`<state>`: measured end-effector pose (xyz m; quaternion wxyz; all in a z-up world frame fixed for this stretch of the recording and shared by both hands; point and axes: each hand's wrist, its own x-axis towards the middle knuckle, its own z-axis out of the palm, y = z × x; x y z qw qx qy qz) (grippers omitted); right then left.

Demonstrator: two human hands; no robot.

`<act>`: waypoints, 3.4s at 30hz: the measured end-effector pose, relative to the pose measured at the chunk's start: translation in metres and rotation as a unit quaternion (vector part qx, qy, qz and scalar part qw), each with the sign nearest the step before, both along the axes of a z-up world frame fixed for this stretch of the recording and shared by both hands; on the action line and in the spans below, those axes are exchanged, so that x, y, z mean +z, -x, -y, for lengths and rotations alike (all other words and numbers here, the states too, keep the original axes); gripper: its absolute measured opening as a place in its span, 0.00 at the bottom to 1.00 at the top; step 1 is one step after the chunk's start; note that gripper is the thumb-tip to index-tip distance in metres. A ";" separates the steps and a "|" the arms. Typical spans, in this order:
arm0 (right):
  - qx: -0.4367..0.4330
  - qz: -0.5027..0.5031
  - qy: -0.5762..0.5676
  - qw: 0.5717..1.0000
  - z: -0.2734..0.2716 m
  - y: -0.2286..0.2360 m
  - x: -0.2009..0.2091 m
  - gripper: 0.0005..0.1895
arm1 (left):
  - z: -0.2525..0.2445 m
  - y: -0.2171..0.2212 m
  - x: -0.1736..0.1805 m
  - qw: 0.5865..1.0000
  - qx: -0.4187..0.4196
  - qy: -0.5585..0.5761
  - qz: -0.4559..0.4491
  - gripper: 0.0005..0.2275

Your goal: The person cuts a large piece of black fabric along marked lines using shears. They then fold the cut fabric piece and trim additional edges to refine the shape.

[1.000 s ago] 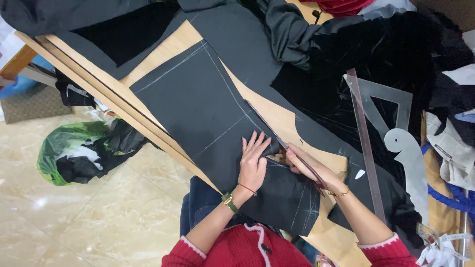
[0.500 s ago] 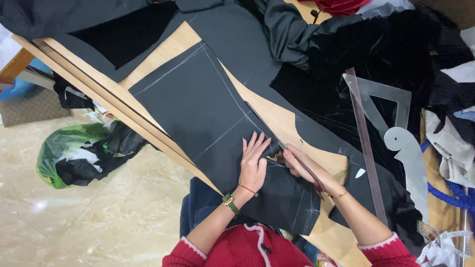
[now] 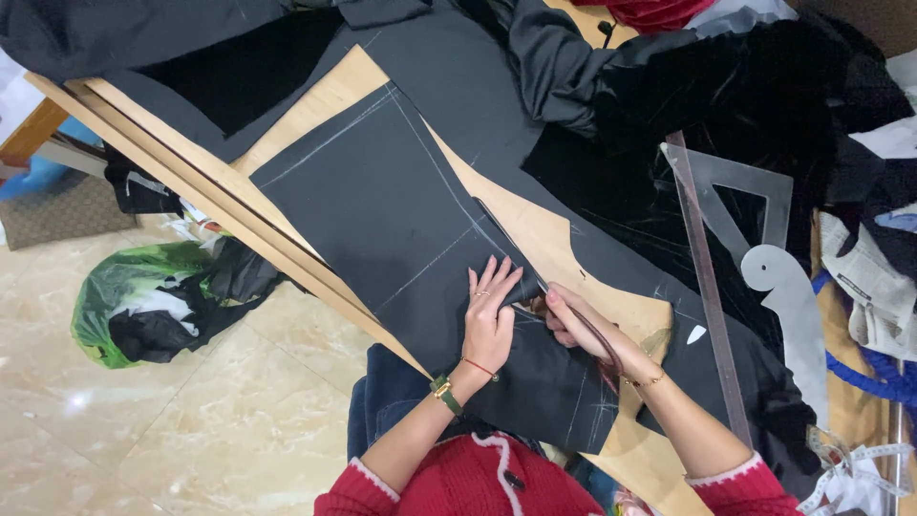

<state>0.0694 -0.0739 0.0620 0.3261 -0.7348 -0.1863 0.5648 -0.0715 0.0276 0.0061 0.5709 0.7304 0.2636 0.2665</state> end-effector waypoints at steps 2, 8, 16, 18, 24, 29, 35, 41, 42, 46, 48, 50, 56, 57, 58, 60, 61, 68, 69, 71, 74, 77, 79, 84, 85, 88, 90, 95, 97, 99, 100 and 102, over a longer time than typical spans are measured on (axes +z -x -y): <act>0.001 -0.004 0.000 1.000 0.003 -0.001 -0.003 0.24 | 0.001 0.000 -0.001 1.000 0.000 -0.003 -0.001 0.26; -0.028 -0.012 0.002 1.000 -0.001 0.003 0.001 0.22 | 0.000 0.000 -0.001 1.000 -0.002 0.000 0.005 0.26; -0.013 0.007 -0.006 1.000 0.002 0.005 -0.003 0.23 | 0.000 0.001 -0.001 1.000 -0.003 -0.003 -0.004 0.26; -0.010 0.011 -0.007 1.000 -0.001 0.007 0.000 0.23 | 0.000 0.001 -0.001 1.000 -0.003 -0.002 -0.003 0.25; -0.034 -0.011 0.009 0.999 -0.001 0.007 0.002 0.26 | -0.001 0.001 0.001 1.000 0.002 0.006 0.014 0.26; -0.055 0.017 0.015 0.998 0.002 0.006 -0.009 0.31 | -0.001 0.002 0.003 1.000 0.003 -0.009 0.011 0.25; -0.023 0.154 0.013 0.988 0.022 0.002 0.009 0.32 | 0.000 -0.004 0.012 0.989 -0.045 -0.117 -0.072 0.22; -0.126 0.184 0.001 0.975 0.048 0.023 0.083 0.28 | 0.004 -0.011 0.009 0.946 -0.090 -0.264 -0.164 0.23; -0.131 0.183 0.002 0.974 0.055 0.024 0.087 0.28 | 0.005 -0.012 0.005 0.946 -0.095 -0.265 -0.164 0.23; -0.155 0.152 -0.022 0.976 0.087 0.023 0.085 0.27 | -0.003 -0.021 -0.006 0.927 -0.050 -0.319 -0.189 0.29; -0.158 0.146 -0.034 0.976 0.107 0.022 0.068 0.27 | -0.020 -0.024 -0.009 0.919 -0.025 -0.341 -0.193 0.31; -0.166 0.130 -0.055 0.976 0.130 0.020 0.043 0.28 | -0.044 -0.025 -0.012 0.884 0.023 -0.411 -0.221 0.30; -0.179 0.277 0.083 0.940 0.165 0.006 0.028 0.21 | -0.087 -0.031 -0.015 0.864 0.037 -0.399 -0.304 0.30; -0.183 0.278 0.083 0.939 0.174 0.000 0.028 0.21 | -0.091 -0.033 -0.016 0.864 0.035 -0.401 -0.302 0.30; -0.207 0.306 0.106 0.923 0.183 -0.005 0.027 0.25 | -0.096 -0.034 -0.016 0.858 0.043 -0.406 -0.310 0.30; -0.235 0.332 0.132 0.904 0.202 -0.013 0.027 0.29 | -0.093 -0.034 -0.019 0.853 0.046 -0.412 -0.318 0.30; -0.239 0.360 0.163 0.887 0.211 -0.017 0.028 0.33 | -0.089 -0.034 -0.021 0.850 0.047 -0.416 -0.319 0.31; -0.292 0.440 0.211 0.823 0.274 -0.032 0.027 0.37 | 0.027 -0.006 -0.016 0.847 -0.105 -0.464 -0.235 0.31; -0.298 0.439 0.215 0.820 0.287 -0.035 0.017 0.37 | 0.028 -0.007 -0.016 0.847 -0.112 -0.465 -0.231 0.31; -0.306 0.443 0.207 0.817 0.313 -0.039 -0.003 0.37 | 0.029 -0.009 -0.016 0.846 -0.104 -0.477 -0.216 0.30; -0.310 0.454 0.203 0.810 0.320 -0.033 -0.008 0.37 | 0.031 -0.022 -0.017 0.838 -0.096 -0.486 -0.229 0.31; -0.306 0.457 0.190 0.813 0.313 -0.033 0.004 0.37 | 0.039 -0.035 -0.018 0.836 -0.087 -0.485 -0.243 0.31; -0.294 0.459 0.183 0.818 0.319 -0.032 -0.001 0.37 | 0.049 -0.039 -0.016 0.836 -0.087 -0.483 -0.247 0.31; -0.137 0.574 0.206 0.781 0.343 -0.027 -0.024 0.41 | 0.061 -0.044 -0.013 0.846 -0.074 -0.462 -0.255 0.30; -0.124 0.585 0.222 0.770 0.343 -0.024 -0.025 0.41 | 0.058 -0.045 -0.018 0.857 -0.079 -0.445 -0.247 0.29; -0.110 0.604 0.225 0.757 0.353 -0.023 -0.044 0.40 | 0.028 -0.041 -0.019 0.872 -0.058 -0.422 -0.241 0.28; -0.110 0.615 0.211 0.752 0.362 -0.026 -0.054 0.40 | -0.005 -0.038 -0.013 0.876 -0.031 -0.416 -0.240 0.28; -0.184 0.666 0.111 0.714 0.353 -0.002 -0.069 0.34 | -0.128 -0.010 -0.016 0.840 0.145 -0.437 -0.287 0.24; -0.180 0.659 0.028 0.730 0.321 0.013 -0.072 0.29 | -0.177 0.006 -0.025 0.829 0.187 -0.432 -0.302 0.25; -0.177 0.646 -0.050 0.741 0.280 0.037 -0.068 0.25 | -0.222 0.020 -0.038 0.818 0.222 -0.427 -0.315 0.25; -0.220 0.601 -0.050 0.767 0.254 0.052 -0.062 0.25 | -0.242 0.027 -0.046 0.806 0.237 -0.425 -0.337 0.26; -0.262 0.554 -0.049 0.789 0.214 0.070 -0.063 0.25 | -0.273 0.033 -0.053 0.795 0.251 -0.422 -0.356 0.27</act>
